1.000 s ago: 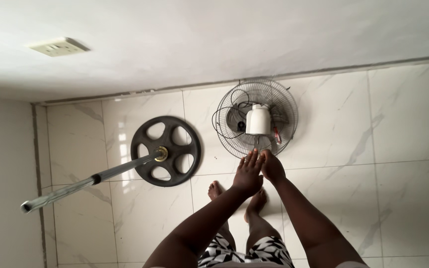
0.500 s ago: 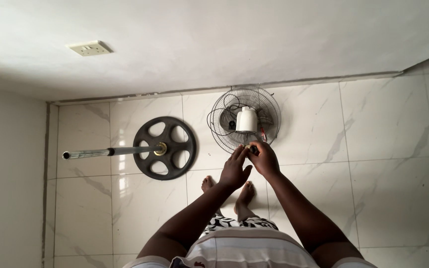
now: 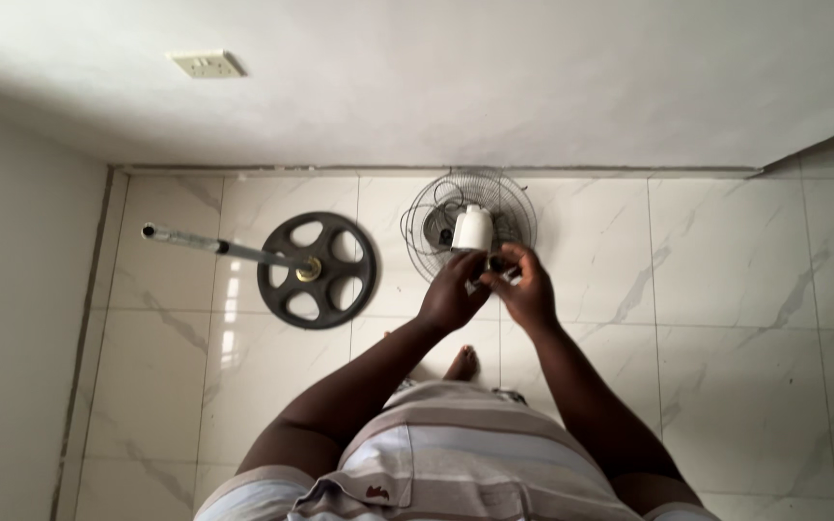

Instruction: The person assembles a ceiling fan by attaching a brass hub to the central hub of a fan blade, then securing the blade to a metal pole using a screwdriver. The person tightens the screw to fasten the blade to the pole.

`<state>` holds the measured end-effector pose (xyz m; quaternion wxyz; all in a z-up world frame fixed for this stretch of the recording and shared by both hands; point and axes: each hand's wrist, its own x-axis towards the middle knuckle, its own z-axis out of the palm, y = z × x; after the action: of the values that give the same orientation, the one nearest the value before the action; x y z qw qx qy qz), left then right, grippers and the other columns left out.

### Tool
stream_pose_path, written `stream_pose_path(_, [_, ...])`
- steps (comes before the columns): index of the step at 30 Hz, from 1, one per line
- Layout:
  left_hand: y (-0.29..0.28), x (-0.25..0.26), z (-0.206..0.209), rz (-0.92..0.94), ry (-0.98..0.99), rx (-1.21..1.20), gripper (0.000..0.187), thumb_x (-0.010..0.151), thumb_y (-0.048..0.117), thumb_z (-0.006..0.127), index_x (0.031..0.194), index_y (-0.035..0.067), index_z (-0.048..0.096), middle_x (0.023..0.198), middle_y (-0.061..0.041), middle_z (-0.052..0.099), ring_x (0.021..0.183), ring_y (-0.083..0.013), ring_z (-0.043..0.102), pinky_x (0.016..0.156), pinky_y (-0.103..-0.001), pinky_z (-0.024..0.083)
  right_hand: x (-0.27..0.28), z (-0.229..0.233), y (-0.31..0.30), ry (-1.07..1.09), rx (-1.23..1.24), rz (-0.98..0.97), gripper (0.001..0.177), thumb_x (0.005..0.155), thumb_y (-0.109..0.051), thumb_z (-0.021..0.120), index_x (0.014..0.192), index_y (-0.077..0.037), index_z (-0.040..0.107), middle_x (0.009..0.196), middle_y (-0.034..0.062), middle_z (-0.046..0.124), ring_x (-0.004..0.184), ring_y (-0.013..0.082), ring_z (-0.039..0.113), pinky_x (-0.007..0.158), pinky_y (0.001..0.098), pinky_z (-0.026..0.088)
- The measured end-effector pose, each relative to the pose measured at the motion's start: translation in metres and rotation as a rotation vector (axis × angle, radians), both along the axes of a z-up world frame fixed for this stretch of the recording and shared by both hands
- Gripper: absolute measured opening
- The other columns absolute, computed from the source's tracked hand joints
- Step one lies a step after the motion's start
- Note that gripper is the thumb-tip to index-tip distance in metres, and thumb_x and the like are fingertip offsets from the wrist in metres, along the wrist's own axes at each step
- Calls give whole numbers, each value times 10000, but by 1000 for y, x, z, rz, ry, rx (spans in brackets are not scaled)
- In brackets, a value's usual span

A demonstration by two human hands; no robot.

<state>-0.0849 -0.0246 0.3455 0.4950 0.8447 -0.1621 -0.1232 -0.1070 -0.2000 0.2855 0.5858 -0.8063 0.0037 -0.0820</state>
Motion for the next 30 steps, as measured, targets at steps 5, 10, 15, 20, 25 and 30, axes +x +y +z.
stream_pose_path(5, [-6, -7, 11, 72, 201, -226, 581, 925, 236, 774, 1406, 6, 541, 1245, -159, 693, 1089, -229, 698, 938, -365, 577, -12, 12, -16, -19, 241, 111, 590, 933, -238, 791, 1407, -26, 511, 1223, 99, 696, 1121, 163, 667, 959, 319, 558])
stream_pose_path(10, [0, -3, 20, 181, 614, -595, 656, 959, 347, 704, 1452, -7, 457, 1193, -170, 700, 1002, -220, 692, 859, -353, 572, -19, 30, -19, 69, 568, 260, 550, 1001, -216, 742, 1455, 3, 520, 1262, 100, 680, 1150, 156, 637, 1009, 312, 528])
stream_pose_path(15, [23, -10, 35, 247, 850, -749, 622, 984, 493, 553, 1417, 53, 469, 1057, -158, 689, 815, -223, 674, 749, -375, 577, -21, 55, -4, -16, 238, 308, 508, 1031, -221, 696, 1489, -48, 560, 1409, 100, 610, 1224, 157, 620, 1028, 307, 526])
stream_pose_path(20, [46, -18, 40, 215, 1022, -907, 622, 1056, 594, 425, 1187, 9, 591, 882, -128, 676, 706, -233, 667, 686, -379, 578, -20, 84, 21, -193, 129, 410, 604, 995, -280, 739, 1513, -67, 512, 1479, 108, 529, 1184, 148, 597, 994, 306, 544])
stream_pose_path(25, [79, -31, 49, 147, 1020, -988, 646, 1060, 651, 307, 1135, 81, 602, 799, -75, 663, 625, -187, 620, 595, -351, 532, -23, 97, 53, -83, 241, 544, 631, 1011, -305, 712, 1550, -59, 494, 1395, 95, 592, 1167, 163, 615, 1032, 343, 528])
stream_pose_path(30, [137, -47, 63, 117, 1009, -1003, 660, 1050, 673, 252, 1125, 114, 595, 763, -71, 663, 605, -187, 611, 585, -339, 522, -28, 93, 110, 15, 380, 557, 625, 1059, -346, 670, 1564, -43, 462, 1322, 72, 623, 1222, 147, 605, 1085, 330, 513])
